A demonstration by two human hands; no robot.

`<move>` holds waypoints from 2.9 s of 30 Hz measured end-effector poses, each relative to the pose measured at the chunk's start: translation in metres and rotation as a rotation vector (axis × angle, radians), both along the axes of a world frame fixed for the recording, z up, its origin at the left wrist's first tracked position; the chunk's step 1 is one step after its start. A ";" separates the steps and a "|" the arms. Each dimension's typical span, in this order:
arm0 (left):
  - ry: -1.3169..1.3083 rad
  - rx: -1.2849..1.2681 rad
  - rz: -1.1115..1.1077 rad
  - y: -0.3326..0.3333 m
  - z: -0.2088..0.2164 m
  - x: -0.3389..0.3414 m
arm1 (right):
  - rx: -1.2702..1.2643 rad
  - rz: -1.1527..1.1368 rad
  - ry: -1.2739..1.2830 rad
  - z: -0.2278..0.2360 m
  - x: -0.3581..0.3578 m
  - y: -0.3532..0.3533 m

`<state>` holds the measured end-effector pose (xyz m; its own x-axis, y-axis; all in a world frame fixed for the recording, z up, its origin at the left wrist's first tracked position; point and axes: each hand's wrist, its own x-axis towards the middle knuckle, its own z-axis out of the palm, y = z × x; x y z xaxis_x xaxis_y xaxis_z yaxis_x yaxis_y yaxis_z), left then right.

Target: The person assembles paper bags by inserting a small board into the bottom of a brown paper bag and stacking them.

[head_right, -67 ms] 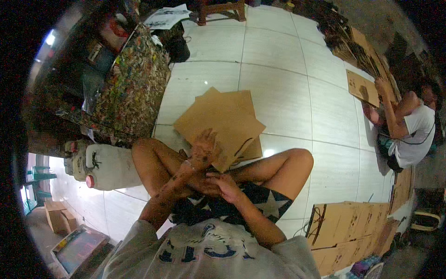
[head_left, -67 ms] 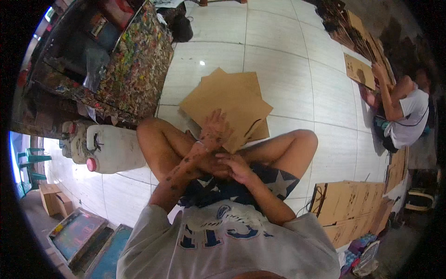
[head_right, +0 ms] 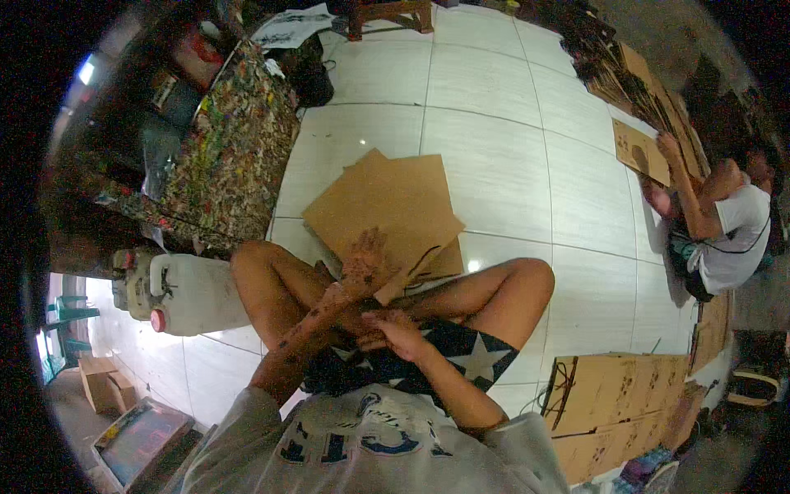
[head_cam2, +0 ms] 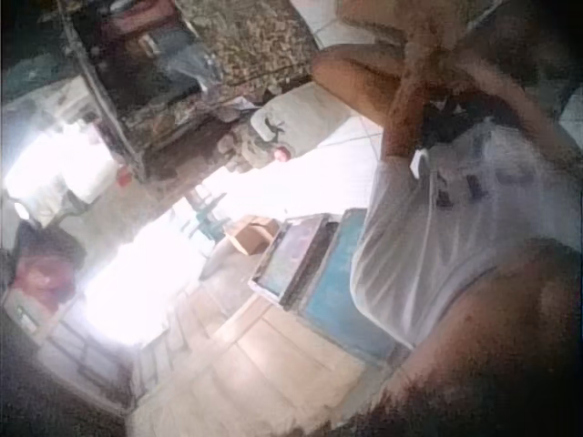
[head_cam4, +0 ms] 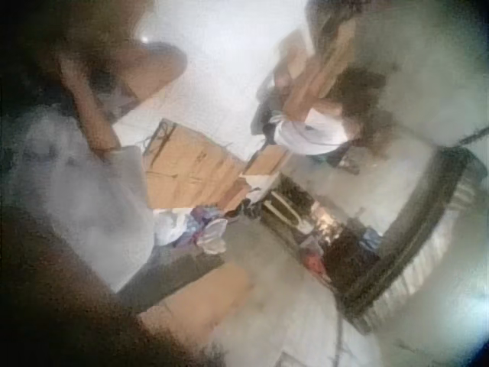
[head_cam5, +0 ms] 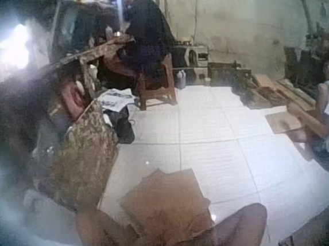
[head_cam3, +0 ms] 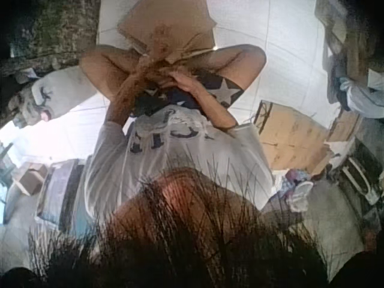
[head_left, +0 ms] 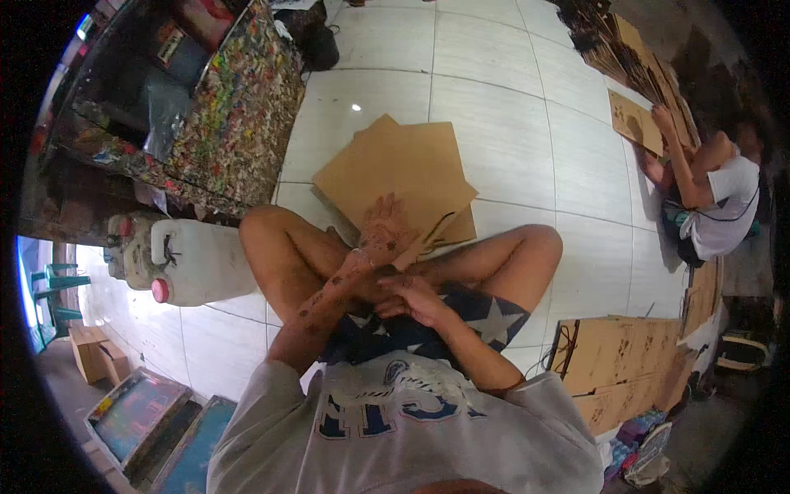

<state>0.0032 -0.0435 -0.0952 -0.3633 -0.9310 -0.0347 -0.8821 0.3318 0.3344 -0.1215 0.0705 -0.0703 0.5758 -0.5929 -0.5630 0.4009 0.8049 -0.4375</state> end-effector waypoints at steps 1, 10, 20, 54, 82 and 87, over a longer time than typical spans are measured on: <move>-0.004 0.049 0.044 0.004 -0.006 -0.012 | -0.089 0.135 0.115 0.013 -0.002 0.002; -0.065 0.036 -0.077 0.015 0.009 -0.042 | -0.356 -0.016 0.547 0.009 -0.078 0.001; 0.829 0.520 0.076 0.023 0.061 -0.038 | -0.456 -0.347 0.726 -0.034 -0.096 -0.029; 0.042 -0.035 -0.098 0.039 0.126 -0.003 | -0.543 -0.617 0.973 -0.071 -0.060 -0.036; 0.109 0.075 0.024 0.005 0.063 -0.036 | -1.054 0.339 1.765 -0.094 -0.457 -0.100; 0.185 0.103 0.015 -0.006 0.040 -0.032 | -0.549 -0.185 2.021 -0.115 -0.517 -0.075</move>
